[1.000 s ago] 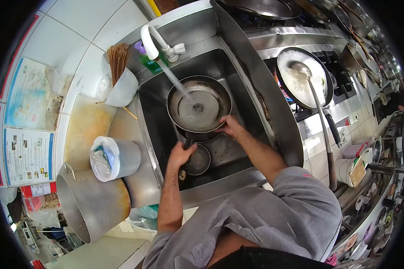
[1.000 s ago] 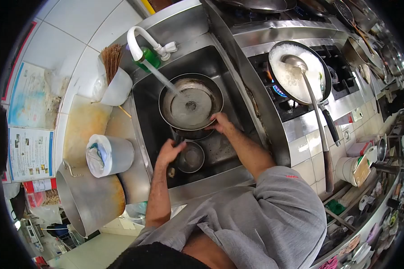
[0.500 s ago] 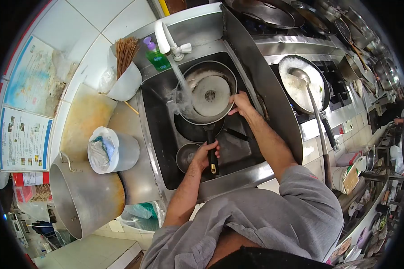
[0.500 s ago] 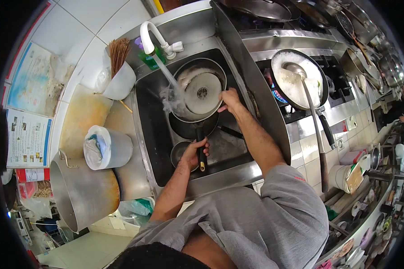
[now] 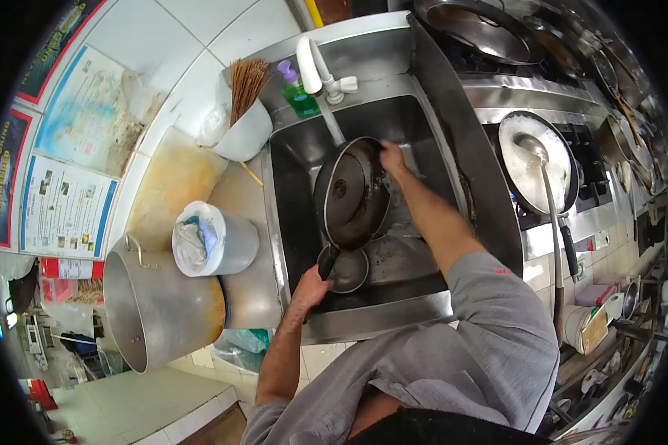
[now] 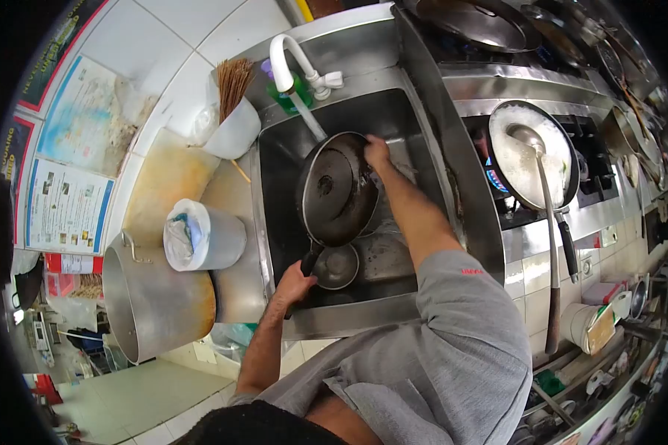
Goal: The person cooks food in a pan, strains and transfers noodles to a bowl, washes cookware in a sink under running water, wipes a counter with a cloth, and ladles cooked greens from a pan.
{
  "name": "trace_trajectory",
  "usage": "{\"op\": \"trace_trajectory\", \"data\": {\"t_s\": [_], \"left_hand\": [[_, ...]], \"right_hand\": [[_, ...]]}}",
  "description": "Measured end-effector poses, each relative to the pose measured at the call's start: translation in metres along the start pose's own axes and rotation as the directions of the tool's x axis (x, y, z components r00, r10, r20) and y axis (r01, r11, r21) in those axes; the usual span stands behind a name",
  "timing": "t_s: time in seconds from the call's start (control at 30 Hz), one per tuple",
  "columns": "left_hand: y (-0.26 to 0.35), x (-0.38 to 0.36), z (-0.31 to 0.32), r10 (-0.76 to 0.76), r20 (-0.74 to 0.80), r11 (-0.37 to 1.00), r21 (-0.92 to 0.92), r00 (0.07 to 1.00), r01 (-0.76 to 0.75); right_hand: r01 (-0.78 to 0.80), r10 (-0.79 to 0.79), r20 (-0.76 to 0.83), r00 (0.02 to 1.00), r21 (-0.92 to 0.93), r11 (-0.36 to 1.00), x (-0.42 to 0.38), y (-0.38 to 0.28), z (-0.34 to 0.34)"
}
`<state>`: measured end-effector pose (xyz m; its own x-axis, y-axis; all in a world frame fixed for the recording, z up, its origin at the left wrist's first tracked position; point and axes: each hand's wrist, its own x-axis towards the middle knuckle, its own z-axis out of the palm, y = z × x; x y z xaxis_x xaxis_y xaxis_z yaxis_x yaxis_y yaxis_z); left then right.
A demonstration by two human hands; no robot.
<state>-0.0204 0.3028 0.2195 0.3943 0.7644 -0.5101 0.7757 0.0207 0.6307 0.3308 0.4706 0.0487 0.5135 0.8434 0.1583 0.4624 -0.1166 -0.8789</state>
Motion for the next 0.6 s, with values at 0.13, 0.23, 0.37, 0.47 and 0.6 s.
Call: {"op": "trace_trajectory", "data": {"t_s": [0.13, 0.23, 0.37, 0.47, 0.6], "left_hand": [[0.009, 0.018, 0.003, -0.059, 0.020, 0.995, -0.075, 0.998, 0.060], [0.023, 0.043, 0.005, -0.082, 0.112, 0.981, -0.166, 0.990, 0.100], [0.040, 0.065, 0.019, 0.013, 0.189, 0.915, -0.398, 0.982, 0.064], [0.058, 0.060, 0.036, 0.038, 0.295, 0.732, -0.658, 0.955, 0.174], [0.060, 0.040, 0.055, 0.024, 0.346, 0.584, -0.766, 0.938, 0.267]], "right_hand": [[0.443, -0.405, 0.220, 0.887, -0.169, 0.880, 0.003, -0.150, -0.015], [0.808, -0.664, 0.484, 0.570, -0.181, 0.561, -0.022, -0.184, -0.015], [0.910, -0.600, 0.735, 0.317, -0.057, 0.411, -0.043, -0.214, -0.036], [0.165, -0.369, 0.507, 0.779, 0.402, 0.901, -0.024, -0.217, -0.037], [-0.473, 0.106, 0.479, 0.872, 0.765, 0.437, 0.018, -0.223, -0.043]]}}
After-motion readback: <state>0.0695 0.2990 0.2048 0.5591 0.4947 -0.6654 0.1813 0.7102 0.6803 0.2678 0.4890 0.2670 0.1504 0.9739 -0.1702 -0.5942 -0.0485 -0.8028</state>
